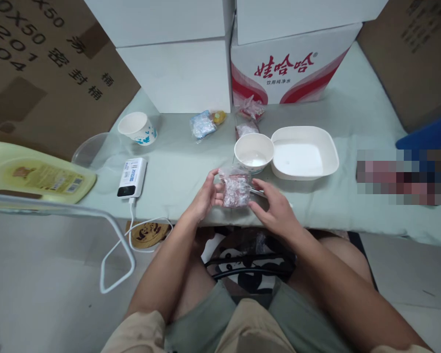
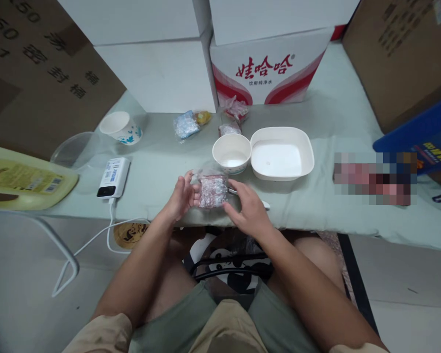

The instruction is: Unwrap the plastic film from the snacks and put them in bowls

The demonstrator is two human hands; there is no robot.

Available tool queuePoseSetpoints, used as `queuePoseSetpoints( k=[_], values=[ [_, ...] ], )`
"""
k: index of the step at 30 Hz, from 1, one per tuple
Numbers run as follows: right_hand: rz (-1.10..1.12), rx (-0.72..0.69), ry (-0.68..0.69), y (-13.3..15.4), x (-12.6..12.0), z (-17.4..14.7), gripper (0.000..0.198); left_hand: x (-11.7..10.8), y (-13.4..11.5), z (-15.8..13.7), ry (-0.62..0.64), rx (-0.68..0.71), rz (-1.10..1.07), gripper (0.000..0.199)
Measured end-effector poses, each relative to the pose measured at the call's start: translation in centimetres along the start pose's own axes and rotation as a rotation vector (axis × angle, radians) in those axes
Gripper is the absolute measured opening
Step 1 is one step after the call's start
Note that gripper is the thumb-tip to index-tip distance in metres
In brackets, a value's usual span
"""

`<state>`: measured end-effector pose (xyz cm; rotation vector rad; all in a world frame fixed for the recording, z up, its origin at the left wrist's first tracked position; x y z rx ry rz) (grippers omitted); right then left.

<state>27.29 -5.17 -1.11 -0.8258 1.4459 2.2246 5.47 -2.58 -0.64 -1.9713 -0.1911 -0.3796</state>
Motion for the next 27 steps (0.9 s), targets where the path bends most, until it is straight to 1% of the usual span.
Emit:
queuePoseSetpoints(
  k=[1,2,4,5,7,9,11,13,15,16,18,19,20,21,22,24,25,26,27],
  values=[
    [0.041,-0.004,0.000,0.2,0.3,0.0,0.042,0.2,-0.1,-0.1,0.021,0.006,0.032,0.081],
    [0.057,-0.001,-0.008,0.4,0.5,0.0,0.035,0.5,-0.1,-0.3,0.030,0.021,0.064,0.079],
    [0.048,-0.003,-0.030,0.7,0.8,0.0,0.014,0.8,-0.2,-0.4,0.009,0.060,0.105,0.071],
    [0.036,-0.011,-0.041,0.8,0.9,0.0,0.008,0.9,-0.2,-0.4,-0.018,0.076,0.109,0.064],
    [0.013,-0.039,-0.055,1.0,0.8,-0.2,0.008,0.8,-0.3,-0.3,-0.095,0.100,0.093,0.051],
    [0.007,-0.091,-0.047,1.2,0.8,-0.3,0.010,0.5,-0.3,-0.1,-0.196,0.123,0.071,0.044],
    [0.016,-0.184,-0.012,1.4,0.9,-0.5,0.014,0.0,-0.4,0.2,-0.291,0.143,0.087,0.038],
    [0.036,-0.306,0.050,1.6,1.3,-0.7,0.016,-0.6,-0.5,0.3,-0.358,0.181,0.192,0.034],
    [0.034,-0.401,0.107,1.8,1.9,-0.8,0.020,-1.1,-0.7,0.3,-0.400,0.287,0.374,0.034],
    [0.020,-0.432,0.132,1.8,2.2,-0.9,0.021,-1.3,-0.9,0.3,-0.431,0.369,0.469,0.036],
    [-0.028,-0.470,0.174,2.0,2.9,-1.2,0.026,-1.7,-1.3,0.1,-0.554,0.552,0.618,0.038],
    [-0.056,-0.486,0.191,2.1,3.2,-1.4,0.028,-1.8,-1.4,-0.1,-0.631,0.612,0.670,0.037],
    [-0.084,-0.496,0.198,2.1,3.4,-1.6,0.029,-1.9,-1.6,-0.2,-0.694,0.630,0.711,0.034],
    [-0.110,-0.501,0.189,2.1,3.6,-1.8,0.030,-2.0,-1.6,-0.4,-0.726,0.599,0.739,0.032],
    [-0.133,-0.504,0.165,2.1,3.8,-1.9,0.030,-2.0,-1.7,-0.5,-0.721,0.523,0.751,0.034],
    [-0.159,-0.515,0.112,2.1,4.0,-2.2,0.027,-2.1,-1.5,-0.6,-0.633,0.312,0.710,0.046],
    [-0.161,-0.528,0.099,2.0,4.1,-2.2,0.026,-2.1,-1.5,-0.6,-0.582,0.228,0.648,0.051],
    [-0.157,-0.549,0.100,1.9,4.2,-2.3,0.024,-2.0,-1.4,-0.6,-0.531,0.176,0.566,0.053],
    [-0.154,-0.572,0.114,1.8,4.4,-2.3,0.023,-2.0,-1.4,-0.6,-0.475,0.159,0.480,0.051]
  ],
)
Point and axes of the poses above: each hand's wrist, its own z-axis towards the middle knuckle, its own x-axis out of the palm, y = z × x, the point moved 1 cm from there along z, towards the middle knuckle, and after that the axes turned 5 degrees about -z, right-handed, at the moved point
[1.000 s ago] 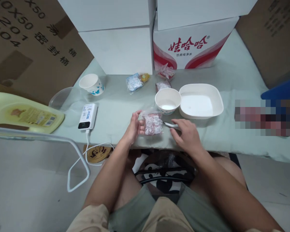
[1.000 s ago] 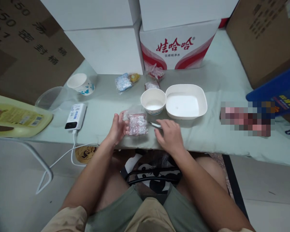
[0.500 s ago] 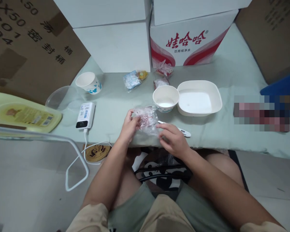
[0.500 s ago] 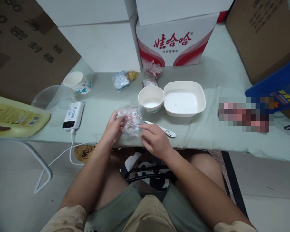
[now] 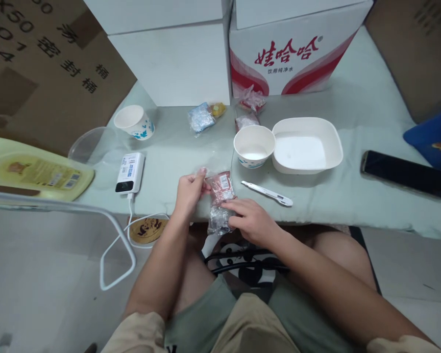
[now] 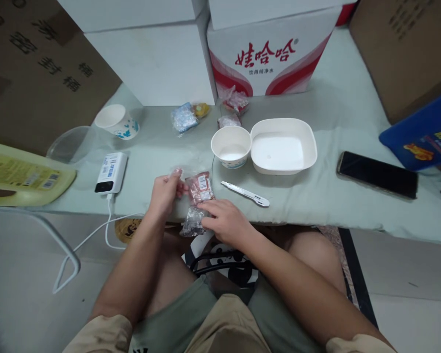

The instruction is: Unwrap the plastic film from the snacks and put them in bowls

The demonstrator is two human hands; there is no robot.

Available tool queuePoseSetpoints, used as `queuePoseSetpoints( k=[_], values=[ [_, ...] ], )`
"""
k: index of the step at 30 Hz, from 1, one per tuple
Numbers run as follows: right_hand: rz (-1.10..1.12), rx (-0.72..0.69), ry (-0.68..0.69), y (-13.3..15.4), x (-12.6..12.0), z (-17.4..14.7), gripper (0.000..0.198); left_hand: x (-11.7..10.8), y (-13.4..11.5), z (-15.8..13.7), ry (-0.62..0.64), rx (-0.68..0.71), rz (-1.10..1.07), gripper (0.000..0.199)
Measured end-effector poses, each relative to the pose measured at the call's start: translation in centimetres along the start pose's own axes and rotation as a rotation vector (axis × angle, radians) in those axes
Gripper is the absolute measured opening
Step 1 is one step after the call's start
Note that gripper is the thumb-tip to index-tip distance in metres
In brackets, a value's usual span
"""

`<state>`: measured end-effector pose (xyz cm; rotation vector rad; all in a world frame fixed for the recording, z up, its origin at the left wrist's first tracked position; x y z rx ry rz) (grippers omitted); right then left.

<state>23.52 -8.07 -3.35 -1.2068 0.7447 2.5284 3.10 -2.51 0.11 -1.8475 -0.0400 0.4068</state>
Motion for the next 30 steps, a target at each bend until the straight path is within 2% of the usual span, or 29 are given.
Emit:
queuePoseSetpoints(
  k=[3,5,9,13,15,17,20,22,23,25,27,30],
  values=[
    [0.009,-0.047,0.059,-0.2,0.5,0.1,0.021,0.3,-0.2,-0.2,0.180,0.062,-0.195,0.039],
    [0.006,-0.054,0.106,-0.4,0.7,0.2,0.020,0.6,-0.2,-0.4,0.249,0.127,-0.180,0.041],
    [-0.027,-0.059,0.167,-0.1,1.2,0.4,0.019,0.9,-0.1,-0.6,0.177,0.225,-0.088,0.044],
    [-0.043,-0.012,0.228,0.3,1.4,0.6,0.017,0.6,0.3,-0.3,0.106,0.144,-0.333,0.035],
    [-0.044,-0.008,0.252,0.4,1.5,0.8,0.017,0.5,0.3,-0.2,0.047,0.143,-0.390,0.035],
    [-0.049,-0.018,0.268,0.4,1.6,1.1,0.018,0.7,0.2,-0.2,0.031,0.180,-0.260,0.040],
    [-0.058,-0.028,0.302,0.4,1.7,1.6,0.017,1.5,0.1,-0.7,0.059,0.254,0.155,0.047],
    [-0.062,-0.031,0.326,0.5,1.6,1.8,0.017,1.9,0.0,-1.1,0.059,0.299,0.334,0.040],
    [-0.065,-0.035,0.326,0.5,1.5,1.9,0.017,2.1,0.0,-1.1,0.057,0.311,0.356,0.033],
    [-0.066,-0.049,0.278,0.6,1.1,1.9,0.019,2.1,0.1,-1.0,0.060,0.310,0.316,0.023],
    [-0.067,-0.035,0.152,0.4,0.2,1.7,0.022,1.7,0.3,-0.7,0.052,0.298,0.243,0.020],
    [-0.048,0.138,-0.115,-0.4,-1.6,1.3,0.028,1.2,0.5,0.0,0.005,0.259,0.119,0.016]
  ],
)
Point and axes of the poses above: each hand's wrist, its own z-axis towards the middle knuckle, its own x-axis out of the palm, y = z × x, the point moved 1 cm from there along z, towards the middle knuckle, and after that the axes turned 5 degrees about -z, right-handed, at the moved point
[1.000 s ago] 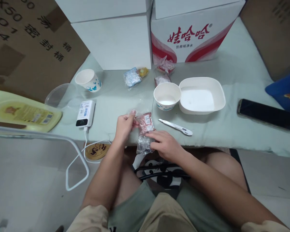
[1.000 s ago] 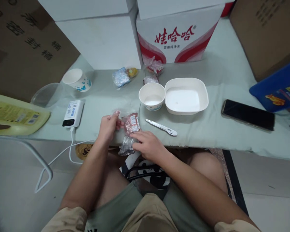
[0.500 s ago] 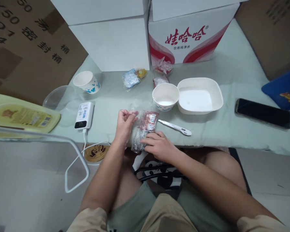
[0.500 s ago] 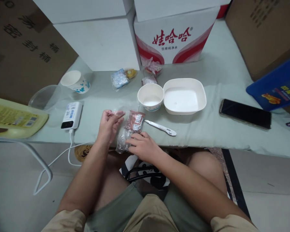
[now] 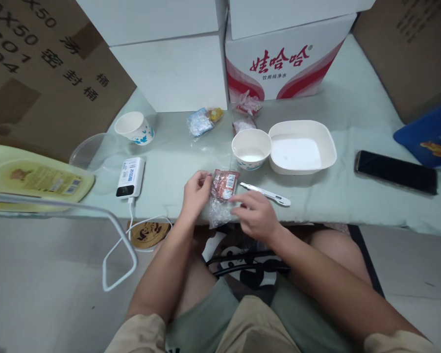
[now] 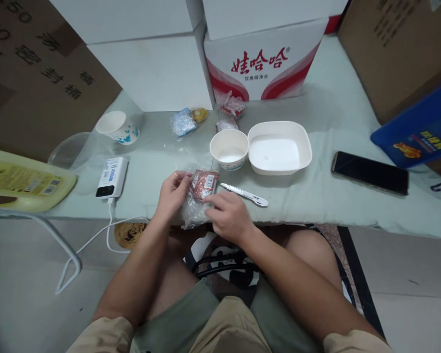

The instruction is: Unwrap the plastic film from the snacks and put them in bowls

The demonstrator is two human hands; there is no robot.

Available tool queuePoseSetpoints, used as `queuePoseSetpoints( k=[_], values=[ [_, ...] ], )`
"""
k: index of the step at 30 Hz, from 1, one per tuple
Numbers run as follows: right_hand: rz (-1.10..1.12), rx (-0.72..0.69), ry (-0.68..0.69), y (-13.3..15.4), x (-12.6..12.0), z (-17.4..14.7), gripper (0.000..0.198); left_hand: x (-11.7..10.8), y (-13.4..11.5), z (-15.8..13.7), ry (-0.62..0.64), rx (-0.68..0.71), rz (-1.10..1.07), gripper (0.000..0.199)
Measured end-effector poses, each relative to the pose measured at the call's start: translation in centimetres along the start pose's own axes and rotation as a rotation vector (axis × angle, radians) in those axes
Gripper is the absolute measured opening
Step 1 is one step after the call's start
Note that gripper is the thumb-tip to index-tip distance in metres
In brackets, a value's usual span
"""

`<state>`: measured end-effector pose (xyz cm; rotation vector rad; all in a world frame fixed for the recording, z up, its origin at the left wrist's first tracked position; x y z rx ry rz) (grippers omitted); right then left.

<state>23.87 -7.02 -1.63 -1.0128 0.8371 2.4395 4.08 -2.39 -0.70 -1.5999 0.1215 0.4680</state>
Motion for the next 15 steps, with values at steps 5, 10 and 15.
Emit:
queuePoseSetpoints(
  k=[5,10,15],
  values=[
    [0.141,0.456,-0.147,-1.5,-1.7,0.6,0.029,0.0,-0.6,-0.1,0.022,-0.213,-0.422,0.024],
    [0.331,0.668,0.068,-0.9,-1.0,1.3,0.047,0.4,-2.7,-1.0,0.194,-0.336,-0.774,0.037],
    [0.663,0.795,0.091,-0.5,-0.3,1.5,0.072,0.2,-4.0,-1.8,0.380,-0.409,-0.860,0.039]
  ],
)
Point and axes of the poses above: each hand's wrist, its own z-axis towards the middle knuckle, its own x-axis out of the palm, y = z × x, the point moved 1 cm from there along z, towards the middle knuckle, and after that the axes turned 5 degrees about -z, right-handed, at the moved point
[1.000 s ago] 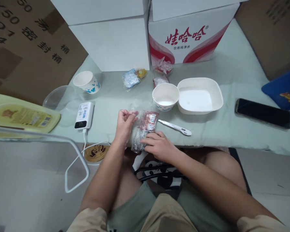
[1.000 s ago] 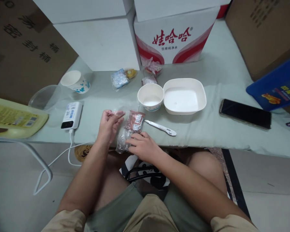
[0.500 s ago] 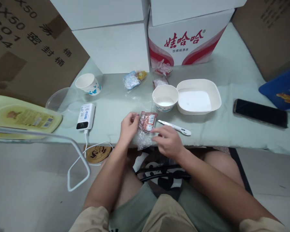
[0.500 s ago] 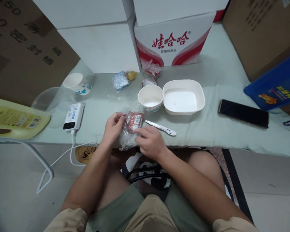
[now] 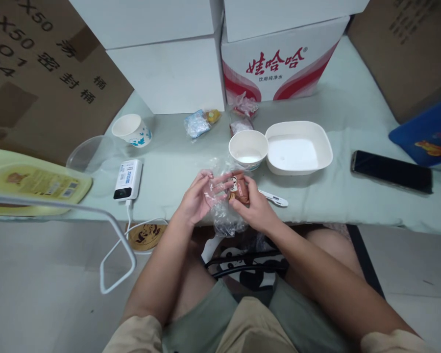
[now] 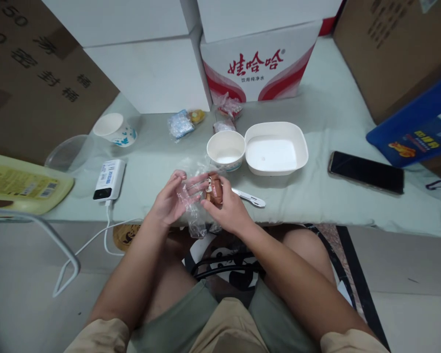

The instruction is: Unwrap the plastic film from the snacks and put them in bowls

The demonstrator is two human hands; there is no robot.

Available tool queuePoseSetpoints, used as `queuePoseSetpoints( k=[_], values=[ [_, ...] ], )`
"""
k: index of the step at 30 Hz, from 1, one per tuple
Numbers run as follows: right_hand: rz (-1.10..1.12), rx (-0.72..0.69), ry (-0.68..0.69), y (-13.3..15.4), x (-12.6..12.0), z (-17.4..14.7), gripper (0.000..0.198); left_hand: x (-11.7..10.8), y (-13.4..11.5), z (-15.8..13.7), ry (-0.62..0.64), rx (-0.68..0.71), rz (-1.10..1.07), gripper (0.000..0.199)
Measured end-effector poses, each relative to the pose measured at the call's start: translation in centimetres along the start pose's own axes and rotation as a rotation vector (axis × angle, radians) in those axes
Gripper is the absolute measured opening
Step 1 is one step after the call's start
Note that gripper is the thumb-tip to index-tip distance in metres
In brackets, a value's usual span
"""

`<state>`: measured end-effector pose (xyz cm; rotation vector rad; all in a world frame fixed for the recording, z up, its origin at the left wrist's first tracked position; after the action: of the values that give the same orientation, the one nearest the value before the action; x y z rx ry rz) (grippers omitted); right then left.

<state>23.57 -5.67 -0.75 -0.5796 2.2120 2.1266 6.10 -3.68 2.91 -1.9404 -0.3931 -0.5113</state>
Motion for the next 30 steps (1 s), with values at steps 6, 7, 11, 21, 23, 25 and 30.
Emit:
queuePoseSetpoints(
  k=[6,7,11,21,23,25,30],
  values=[
    [0.570,0.176,0.071,0.1,0.3,0.5,0.055,-2.1,-1.1,-1.0,-0.117,0.083,0.018,0.034],
    [0.617,0.210,0.070,0.1,0.2,0.6,0.055,-2.7,-1.4,-1.0,-0.155,0.143,0.015,0.032],
    [0.637,0.262,0.026,-0.2,-0.3,0.6,0.056,-5.2,-2.7,-0.6,-0.303,0.327,-0.038,0.033],
    [-0.208,-0.191,-0.297,0.0,-4.2,-0.5,0.046,-5.3,-3.1,2.6,-0.574,0.214,-0.232,0.016],
    [-0.316,-0.195,-0.392,1.2,-7.1,-0.4,0.055,-4.5,-3.1,2.5,-0.540,0.230,-0.190,0.019],
    [-0.483,-0.165,-0.488,2.5,-10.6,0.1,0.061,-4.0,-3.2,2.3,-0.507,0.241,-0.148,0.022],
    [-0.953,-0.108,-0.402,4.1,-16.9,4.0,0.037,-3.8,-3.4,2.1,-0.443,0.203,-0.102,0.026]
  ],
)
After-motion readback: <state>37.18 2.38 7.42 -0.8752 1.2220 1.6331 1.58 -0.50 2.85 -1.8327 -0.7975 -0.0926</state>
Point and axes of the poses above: each hand's wrist, its own z-axis towards the middle knuckle, its own x-axis out of the palm, y = z × x, the point moved 1 cm from there along z, towards the middle knuckle, and after that the axes turned 5 degrees about -z, right-handed, at the moved point
